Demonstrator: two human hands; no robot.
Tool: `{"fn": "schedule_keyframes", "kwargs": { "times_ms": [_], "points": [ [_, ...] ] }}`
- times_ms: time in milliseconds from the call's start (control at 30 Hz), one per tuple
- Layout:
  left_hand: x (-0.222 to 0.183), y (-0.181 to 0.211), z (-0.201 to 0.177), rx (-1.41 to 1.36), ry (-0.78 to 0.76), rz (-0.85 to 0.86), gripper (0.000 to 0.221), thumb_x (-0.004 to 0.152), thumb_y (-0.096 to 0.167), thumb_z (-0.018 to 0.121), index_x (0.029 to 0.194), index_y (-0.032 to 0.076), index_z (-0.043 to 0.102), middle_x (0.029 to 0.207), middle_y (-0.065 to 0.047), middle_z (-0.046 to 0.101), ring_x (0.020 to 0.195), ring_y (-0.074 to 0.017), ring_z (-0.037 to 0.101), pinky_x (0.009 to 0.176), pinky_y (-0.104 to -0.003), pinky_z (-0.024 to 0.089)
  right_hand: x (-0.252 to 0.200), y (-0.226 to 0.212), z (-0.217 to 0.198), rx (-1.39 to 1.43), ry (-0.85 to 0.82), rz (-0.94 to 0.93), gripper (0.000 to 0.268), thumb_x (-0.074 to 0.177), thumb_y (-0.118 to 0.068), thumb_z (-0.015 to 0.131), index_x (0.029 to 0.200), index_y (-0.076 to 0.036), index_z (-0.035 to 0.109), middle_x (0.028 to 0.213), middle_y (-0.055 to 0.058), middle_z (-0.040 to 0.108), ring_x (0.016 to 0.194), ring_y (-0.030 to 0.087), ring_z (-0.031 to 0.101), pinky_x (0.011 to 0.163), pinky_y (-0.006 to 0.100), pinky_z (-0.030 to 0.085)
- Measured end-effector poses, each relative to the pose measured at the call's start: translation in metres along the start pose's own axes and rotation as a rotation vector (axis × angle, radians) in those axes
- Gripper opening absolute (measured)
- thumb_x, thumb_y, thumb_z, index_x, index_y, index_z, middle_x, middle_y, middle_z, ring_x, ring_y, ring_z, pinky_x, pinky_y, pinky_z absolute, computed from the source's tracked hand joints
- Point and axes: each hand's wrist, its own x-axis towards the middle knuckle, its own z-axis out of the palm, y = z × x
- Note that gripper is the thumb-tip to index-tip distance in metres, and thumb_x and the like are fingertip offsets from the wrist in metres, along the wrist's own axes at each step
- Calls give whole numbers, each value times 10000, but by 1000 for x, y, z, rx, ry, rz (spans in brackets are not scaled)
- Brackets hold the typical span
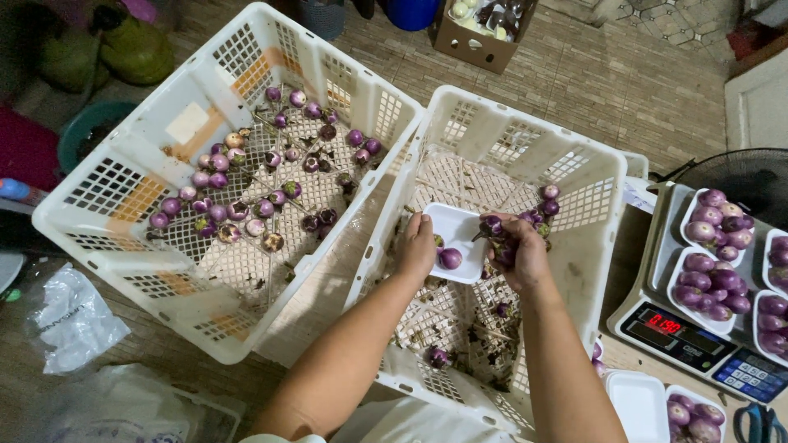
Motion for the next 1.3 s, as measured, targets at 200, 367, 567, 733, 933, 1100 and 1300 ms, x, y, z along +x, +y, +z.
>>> {"fn": "schedule_keyframes", "kwargs": {
  "times_ms": [200, 367, 567, 733, 933, 1100, 1300],
  "points": [
    [-7, 1, 1, 254, -158, -61, 613, 1031, 581, 209, 1545, 311, 405, 1521, -82, 523, 1447, -344, 435, 1152, -545, 321, -15, 4, -13, -7, -8, -7, 367, 814, -298, 584, 1086, -78, 693, 708, 68, 527, 451, 223, 561, 307, 232, 298],
    [-19, 6, -12, 336, -163, -50, 522, 1058, 448, 243, 1451, 241, 517, 1444, -160, 576, 1426, -379, 456, 1141, -553, 369, -50, -12, 2, -134, 62, 60, 343, 812, -215, 611, 1079, -21, 704, 602, 52, 393, 367, 202, 407, 301, 258, 233],
    [23, -38, 2, 470, -162, -50, 520, 1060, 421, 240, 1455, 226, 517, 1448, -167, 567, 1419, -395, 461, 1125, -555, 382, -52, -2, -23, -994, 36, 63, 344, 823, -374, 673, 1001, -112, 809, 874, 178, 694, 767, 328, 593, 608, 399, 428],
    [33, -36, 7, 399, -149, -3, 555, 1084, 414, 229, 1517, 146, 449, 1495, -220, 510, 1433, -428, 428, 1160, -542, 350, -95, -23, 3, -1550, -135, 434, 414, 827, -379, 675, 1096, -105, 831, 1128, 162, 795, 1072, 361, 749, 901, 441, 598],
    [18, -16, 0, 312, -129, -1, 568, 1093, 420, 209, 1549, 160, 424, 1507, -199, 511, 1444, -395, 427, 1169, -538, 343, 8, 13, -63, -1710, 389, -104, 302, 947, -310, 628, 1155, -150, 777, 1024, 131, 754, 920, 331, 769, 747, 472, 631],
    [-11, 4, -11, 225, -126, 75, 528, 1082, 403, 279, 1485, 148, 504, 1466, -224, 551, 1423, -423, 451, 1158, -538, 366, 11, -20, -34, -1706, 395, -155, 465, 1044, -288, 537, 1488, -149, 516, 1410, 160, 513, 1040, 448, 708, 892, 553, 593],
    [-7, 5, -5, 175, -170, 91, 532, 1067, 426, 284, 1471, 165, 513, 1454, -211, 568, 1415, -416, 463, 1153, -538, 377, 54, 10, -61, -1862, 295, -189, 291, 1028, -275, 522, 1297, -170, 492, 1265, 118, 602, 1014, 363, 728, 854, 467, 621]
  ]
}}
